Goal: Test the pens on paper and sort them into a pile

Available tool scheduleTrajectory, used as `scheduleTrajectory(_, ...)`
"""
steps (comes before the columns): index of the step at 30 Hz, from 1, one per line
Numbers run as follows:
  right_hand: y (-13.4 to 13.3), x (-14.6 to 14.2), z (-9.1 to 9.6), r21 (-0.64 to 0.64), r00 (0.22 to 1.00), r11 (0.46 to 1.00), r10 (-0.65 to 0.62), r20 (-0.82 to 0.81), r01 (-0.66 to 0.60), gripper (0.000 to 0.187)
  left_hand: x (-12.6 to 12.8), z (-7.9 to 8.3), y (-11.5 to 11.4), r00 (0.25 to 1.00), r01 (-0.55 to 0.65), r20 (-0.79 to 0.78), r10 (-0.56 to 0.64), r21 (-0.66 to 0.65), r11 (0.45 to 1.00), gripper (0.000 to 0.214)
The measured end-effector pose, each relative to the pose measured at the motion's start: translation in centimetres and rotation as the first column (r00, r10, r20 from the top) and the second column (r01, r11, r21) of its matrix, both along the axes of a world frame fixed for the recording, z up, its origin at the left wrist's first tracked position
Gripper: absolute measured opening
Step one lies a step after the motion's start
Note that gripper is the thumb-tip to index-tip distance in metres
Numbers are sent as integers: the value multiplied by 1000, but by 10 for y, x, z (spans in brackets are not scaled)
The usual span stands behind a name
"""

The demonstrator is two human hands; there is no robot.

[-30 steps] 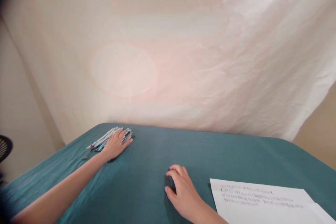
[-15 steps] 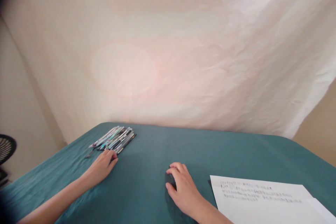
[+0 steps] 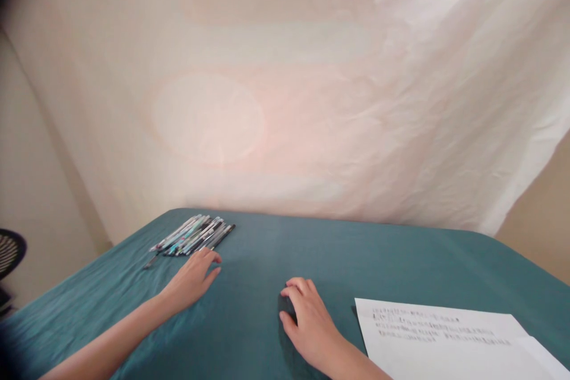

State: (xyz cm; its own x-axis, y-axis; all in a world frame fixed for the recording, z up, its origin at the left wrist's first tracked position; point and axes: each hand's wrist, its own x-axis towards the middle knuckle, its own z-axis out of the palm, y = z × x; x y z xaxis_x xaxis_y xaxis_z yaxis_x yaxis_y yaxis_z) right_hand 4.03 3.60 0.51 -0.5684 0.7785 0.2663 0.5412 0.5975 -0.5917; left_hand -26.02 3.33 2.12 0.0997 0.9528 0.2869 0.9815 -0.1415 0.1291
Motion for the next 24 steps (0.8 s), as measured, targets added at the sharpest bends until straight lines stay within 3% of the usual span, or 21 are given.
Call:
scheduleTrajectory(5,-2,-2,0,92,997,995,22,75,-29,29,51,-1,12,984,171,53,-168,-58,983,23)
scheduleTrajectory(9,-1,-1,0,172,990,984,28,140,-52,30,94,-16,27,963,263,72,-261,-22,965,37)
scheduleTrajectory(12,0,-1,0,193,987,980,20,159,-51,28,117,-29,34,953,295,74,-294,-9,955,35)
scheduleTrajectory(17,3,-1,-1,205,988,978,13,157,-45,26,125,-38,35,947,307,89,-310,45,951,31)
scheduleTrajectory(24,1,-1,0,200,989,979,12,146,-41,26,118,-36,35,929,344,123,-350,70,936,29)
